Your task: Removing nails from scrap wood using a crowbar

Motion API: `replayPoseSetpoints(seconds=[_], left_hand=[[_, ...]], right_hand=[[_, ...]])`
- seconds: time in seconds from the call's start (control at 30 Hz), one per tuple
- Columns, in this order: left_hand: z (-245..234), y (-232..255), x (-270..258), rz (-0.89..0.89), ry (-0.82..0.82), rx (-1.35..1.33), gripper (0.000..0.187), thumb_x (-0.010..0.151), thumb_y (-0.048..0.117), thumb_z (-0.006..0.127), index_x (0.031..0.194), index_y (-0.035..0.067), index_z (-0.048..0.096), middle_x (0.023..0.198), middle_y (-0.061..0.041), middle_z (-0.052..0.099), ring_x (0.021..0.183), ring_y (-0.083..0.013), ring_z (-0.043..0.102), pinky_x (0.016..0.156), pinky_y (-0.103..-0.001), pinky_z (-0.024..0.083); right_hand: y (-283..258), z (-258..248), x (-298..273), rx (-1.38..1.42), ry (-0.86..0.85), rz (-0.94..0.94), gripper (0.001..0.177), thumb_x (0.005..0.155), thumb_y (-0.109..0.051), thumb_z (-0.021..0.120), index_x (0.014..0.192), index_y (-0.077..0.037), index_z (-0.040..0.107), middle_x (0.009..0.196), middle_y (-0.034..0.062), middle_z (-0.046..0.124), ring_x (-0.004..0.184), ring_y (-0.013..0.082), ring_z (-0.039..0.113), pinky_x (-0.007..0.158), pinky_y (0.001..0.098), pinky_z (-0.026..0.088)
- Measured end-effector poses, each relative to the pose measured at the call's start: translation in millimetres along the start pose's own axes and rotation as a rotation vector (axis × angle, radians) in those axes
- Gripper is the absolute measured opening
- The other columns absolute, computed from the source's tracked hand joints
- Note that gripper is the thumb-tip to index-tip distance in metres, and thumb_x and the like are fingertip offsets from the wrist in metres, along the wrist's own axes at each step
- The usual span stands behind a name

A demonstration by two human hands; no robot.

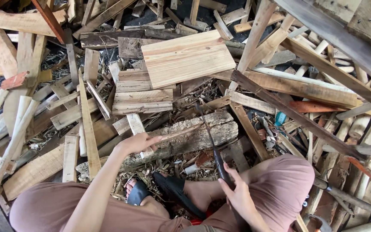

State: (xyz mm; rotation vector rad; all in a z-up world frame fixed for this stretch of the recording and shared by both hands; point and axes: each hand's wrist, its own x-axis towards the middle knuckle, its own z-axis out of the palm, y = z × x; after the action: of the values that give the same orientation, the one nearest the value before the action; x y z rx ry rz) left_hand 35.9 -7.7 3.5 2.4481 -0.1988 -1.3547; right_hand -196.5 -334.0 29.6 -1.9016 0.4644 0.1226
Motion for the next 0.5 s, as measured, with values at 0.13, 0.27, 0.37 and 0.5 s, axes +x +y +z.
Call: replayPoseSetpoints(seconds=[0.13, 0.27, 0.37, 0.5], left_hand=[[0.4, -10.7, 10.2, 0.037, -0.033, -0.063, 0.074, 0.096, 0.067, 0.032, 0.102, 0.011, 0.081, 0.063, -0.002, 0.055, 0.047, -0.0082, 0.039, 0.05, -0.019, 0.04], [-5.0, -2.6, 1.2, 0.023, -0.073, -0.101, 0.072, 0.097, 0.063, 0.031, 0.109, 0.011, 0.079, 0.1, -0.016, 0.077, 0.088, -0.0188, 0.075, 0.064, -0.02, 0.057], [-4.8, -3.7, 2.5, 0.026, -0.065, -0.057, 0.088, 0.083, 0.077, 0.027, 0.104, 0.01, 0.079, 0.077, -0.007, 0.066, 0.063, -0.012, 0.058, 0.057, -0.021, 0.051], [-0.9, -8.0, 5.8, 0.025, -0.048, -0.082, 0.077, 0.093, 0.068, 0.032, 0.101, 0.009, 0.081, 0.068, -0.004, 0.056, 0.064, -0.0132, 0.054, 0.062, -0.025, 0.05]], right_hand=[[-14.4, -6.2, 6.0, 0.075, -0.167, 0.302, 0.062, 0.094, -0.012, 0.068, 0.153, -0.024, 0.049, 0.059, 0.0083, 0.061, 0.037, 0.0163, 0.052, 0.029, 0.0292, 0.038], [-41.5, -24.6, 3.4, 0.016, -0.08, 0.115, 0.072, 0.091, -0.006, 0.068, 0.157, -0.021, 0.042, 0.078, 0.0134, 0.075, 0.038, 0.0161, 0.056, 0.026, 0.0262, 0.046], [-43.8, -35.0, -5.6, 0.077, 0.143, -0.345, 0.06, 0.087, -0.001, 0.068, 0.144, -0.002, 0.049, 0.085, 0.0124, 0.067, 0.045, 0.0128, 0.062, 0.031, 0.0223, 0.054], [-14.1, -13.5, -0.2, 0.023, 0.026, -0.104, 0.057, 0.087, -0.005, 0.069, 0.141, -0.007, 0.052, 0.103, 0.0187, 0.073, 0.039, 0.0135, 0.058, 0.03, 0.0249, 0.048]])
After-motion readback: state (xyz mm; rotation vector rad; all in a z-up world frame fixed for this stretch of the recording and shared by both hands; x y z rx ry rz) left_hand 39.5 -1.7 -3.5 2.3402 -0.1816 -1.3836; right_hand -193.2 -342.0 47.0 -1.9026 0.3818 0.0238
